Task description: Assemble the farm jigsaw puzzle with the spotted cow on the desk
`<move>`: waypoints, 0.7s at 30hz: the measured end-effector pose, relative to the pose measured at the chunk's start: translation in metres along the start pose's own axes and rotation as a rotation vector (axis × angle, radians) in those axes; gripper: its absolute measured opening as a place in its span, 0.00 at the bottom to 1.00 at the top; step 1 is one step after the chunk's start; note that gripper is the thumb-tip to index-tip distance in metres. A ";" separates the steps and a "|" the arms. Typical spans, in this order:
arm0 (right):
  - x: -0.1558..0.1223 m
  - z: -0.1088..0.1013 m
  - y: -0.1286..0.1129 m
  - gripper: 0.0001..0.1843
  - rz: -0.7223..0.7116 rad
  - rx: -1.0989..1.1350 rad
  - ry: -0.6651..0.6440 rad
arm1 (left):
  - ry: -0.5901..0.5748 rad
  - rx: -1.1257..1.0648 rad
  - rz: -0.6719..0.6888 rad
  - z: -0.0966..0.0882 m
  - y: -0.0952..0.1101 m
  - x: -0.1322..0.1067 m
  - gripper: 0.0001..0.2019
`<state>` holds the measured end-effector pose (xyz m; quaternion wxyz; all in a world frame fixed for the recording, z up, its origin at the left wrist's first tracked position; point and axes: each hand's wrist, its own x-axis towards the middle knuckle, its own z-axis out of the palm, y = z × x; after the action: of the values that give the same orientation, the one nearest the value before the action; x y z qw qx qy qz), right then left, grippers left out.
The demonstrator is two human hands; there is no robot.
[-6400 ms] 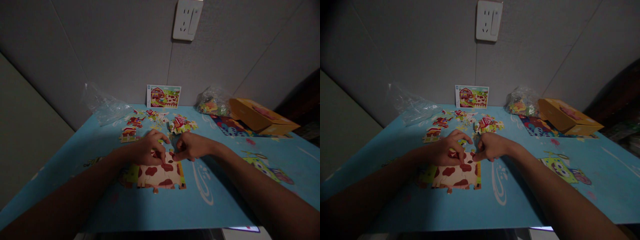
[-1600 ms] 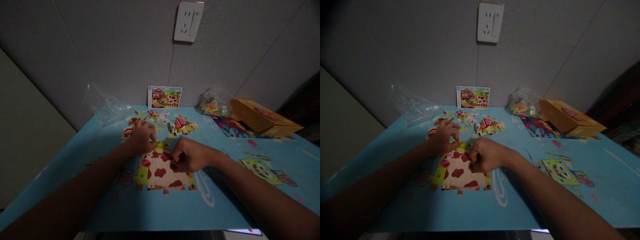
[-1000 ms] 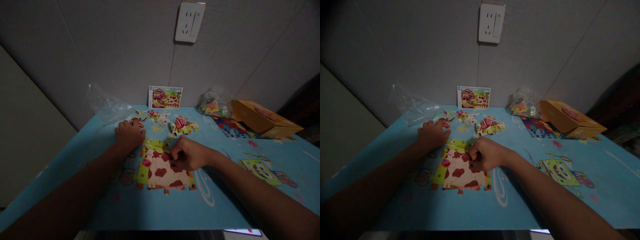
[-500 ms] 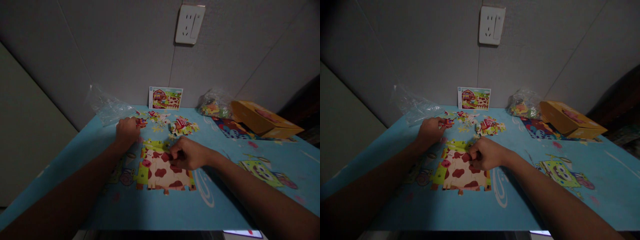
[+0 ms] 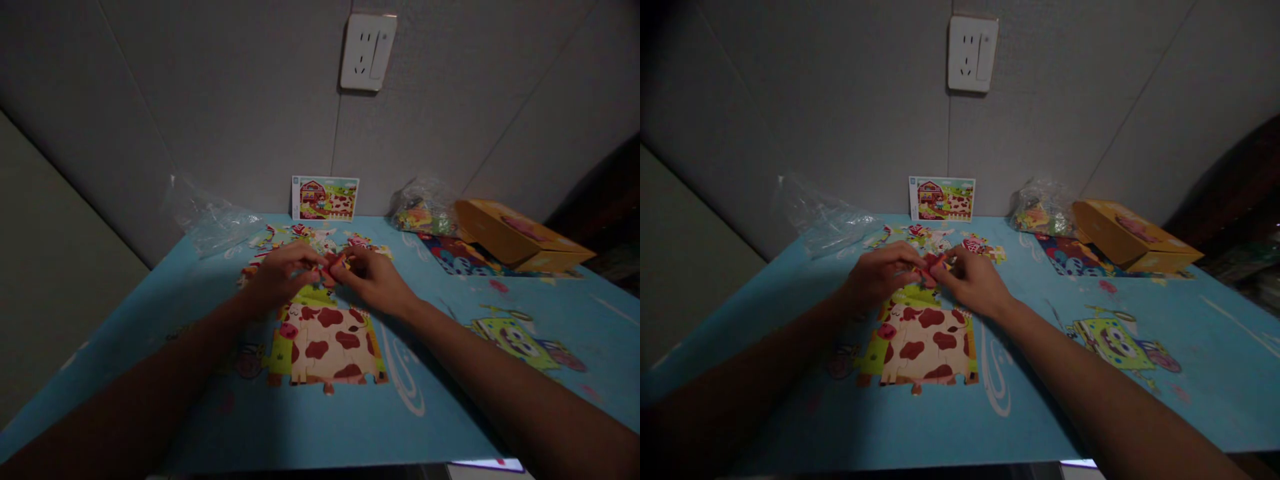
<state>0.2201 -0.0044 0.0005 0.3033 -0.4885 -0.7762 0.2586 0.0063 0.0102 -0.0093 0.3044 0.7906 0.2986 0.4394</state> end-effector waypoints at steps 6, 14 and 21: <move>-0.001 0.001 0.004 0.13 -0.035 -0.054 -0.076 | -0.170 0.022 -0.093 0.016 -0.001 -0.007 0.18; -0.001 0.005 0.004 0.12 -0.037 -0.035 -0.063 | -0.040 0.247 -0.084 0.011 0.002 -0.003 0.13; 0.001 0.008 0.008 0.12 0.027 0.109 0.035 | 0.180 0.250 -0.160 -0.003 -0.001 0.004 0.09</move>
<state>0.2188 -0.0014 -0.0100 0.3393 -0.4860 -0.7490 0.2960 0.0055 0.0148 -0.0070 0.2096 0.7535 0.4389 0.4423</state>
